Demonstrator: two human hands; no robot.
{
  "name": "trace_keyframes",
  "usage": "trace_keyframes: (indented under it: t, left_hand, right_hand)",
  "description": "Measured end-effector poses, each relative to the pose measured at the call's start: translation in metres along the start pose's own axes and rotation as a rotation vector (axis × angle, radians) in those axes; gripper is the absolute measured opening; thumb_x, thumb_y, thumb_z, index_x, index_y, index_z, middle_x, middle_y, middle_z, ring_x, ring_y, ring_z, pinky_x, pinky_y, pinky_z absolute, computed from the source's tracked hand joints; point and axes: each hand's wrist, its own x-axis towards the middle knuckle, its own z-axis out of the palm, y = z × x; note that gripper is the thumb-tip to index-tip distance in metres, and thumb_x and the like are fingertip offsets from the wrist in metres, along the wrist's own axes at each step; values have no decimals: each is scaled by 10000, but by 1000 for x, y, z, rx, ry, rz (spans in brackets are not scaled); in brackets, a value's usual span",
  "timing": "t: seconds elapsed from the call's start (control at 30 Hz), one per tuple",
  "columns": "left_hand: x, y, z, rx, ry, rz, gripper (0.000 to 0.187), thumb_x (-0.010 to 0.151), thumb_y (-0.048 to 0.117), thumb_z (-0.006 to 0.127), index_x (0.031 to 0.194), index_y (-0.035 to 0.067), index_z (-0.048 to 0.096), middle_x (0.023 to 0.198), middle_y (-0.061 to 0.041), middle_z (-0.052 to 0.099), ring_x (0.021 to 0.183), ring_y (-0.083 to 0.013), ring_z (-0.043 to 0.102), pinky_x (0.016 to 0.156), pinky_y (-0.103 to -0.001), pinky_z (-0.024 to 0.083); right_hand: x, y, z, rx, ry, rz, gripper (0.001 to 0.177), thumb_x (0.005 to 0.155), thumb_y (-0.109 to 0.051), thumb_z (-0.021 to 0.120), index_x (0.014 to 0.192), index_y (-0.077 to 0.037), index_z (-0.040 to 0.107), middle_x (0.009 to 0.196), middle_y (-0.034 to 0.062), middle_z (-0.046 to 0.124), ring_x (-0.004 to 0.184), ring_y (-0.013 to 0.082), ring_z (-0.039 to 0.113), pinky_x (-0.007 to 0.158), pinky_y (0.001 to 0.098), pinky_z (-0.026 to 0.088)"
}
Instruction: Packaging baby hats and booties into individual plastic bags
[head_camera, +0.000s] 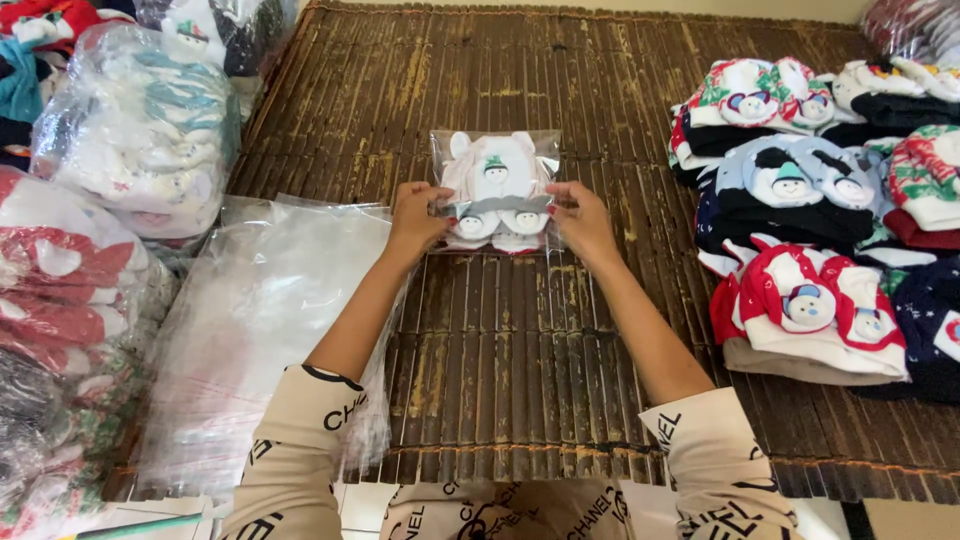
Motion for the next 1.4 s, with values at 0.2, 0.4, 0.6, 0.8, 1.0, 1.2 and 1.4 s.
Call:
trace_keyframes:
  t: [0.2,0.4,0.6,0.8,1.0,1.2,1.4]
  left_hand:
    - [-60,84,-34,54,12,169,655,874,77,729,1498,57,530,1541,-427,214,1455,-569,267,1198,-572,301]
    - [-114,146,-57,-21,-65,409,568,889,92,763,1422,47,574,1573,-390,201,1438,-561,293,1204,-570,287]
    - [-152,203,-61,66,-445,296,507,923,234,662,1421,188,578,1683,-134,151,1527,-367,183,1191,-584,247]
    - [-184,225,-42,-26,-673,334,409,949,226,610,1355,180,618,1657,-81,285,1410,-321,401,1077,-486,483]
    - [-200,225,-41,-86,-732,304,373,929,185,621,1297,151,669,1509,-78,543,805,-139,680,635,-277,550]
    - [-207,219,-42,-270,-780,205,301,951,175,654,1244,142,713,918,-13,733,584,-87,523,497,-239,424]
    - [-221,199,-2,-933,-1016,-307,657,957,414,469,1479,16,459,1372,-207,624,1172,-311,642,975,-391,579]
  right_hand:
    - [-82,-91,-45,-507,-131,-346,328,985,-60,618,1305,-17,675,1259,236,634,1340,424,538,1114,532,420]
    - [-185,-132,-158,-882,-147,-420,363,943,-157,698,1305,-128,684,1291,142,670,1292,358,608,1053,474,468]
    - [-204,-89,-282,-1347,-117,23,846,699,-354,796,1495,-304,515,1675,50,392,1442,404,413,1098,551,302]
    - [-186,-105,-293,-1167,-66,-139,463,836,-17,731,1285,-130,736,1010,97,747,741,311,630,685,405,516]
    - [-184,-111,-292,-1045,-91,-164,473,836,2,731,1300,-89,708,1219,90,748,713,318,618,620,392,489]
    - [-194,-105,-298,-769,284,-177,241,1144,98,519,1383,109,542,1068,261,644,811,332,575,686,425,455]
    - [-197,-156,-209,-484,425,-354,176,1201,-24,437,1351,64,457,1153,211,588,973,295,596,845,410,505]
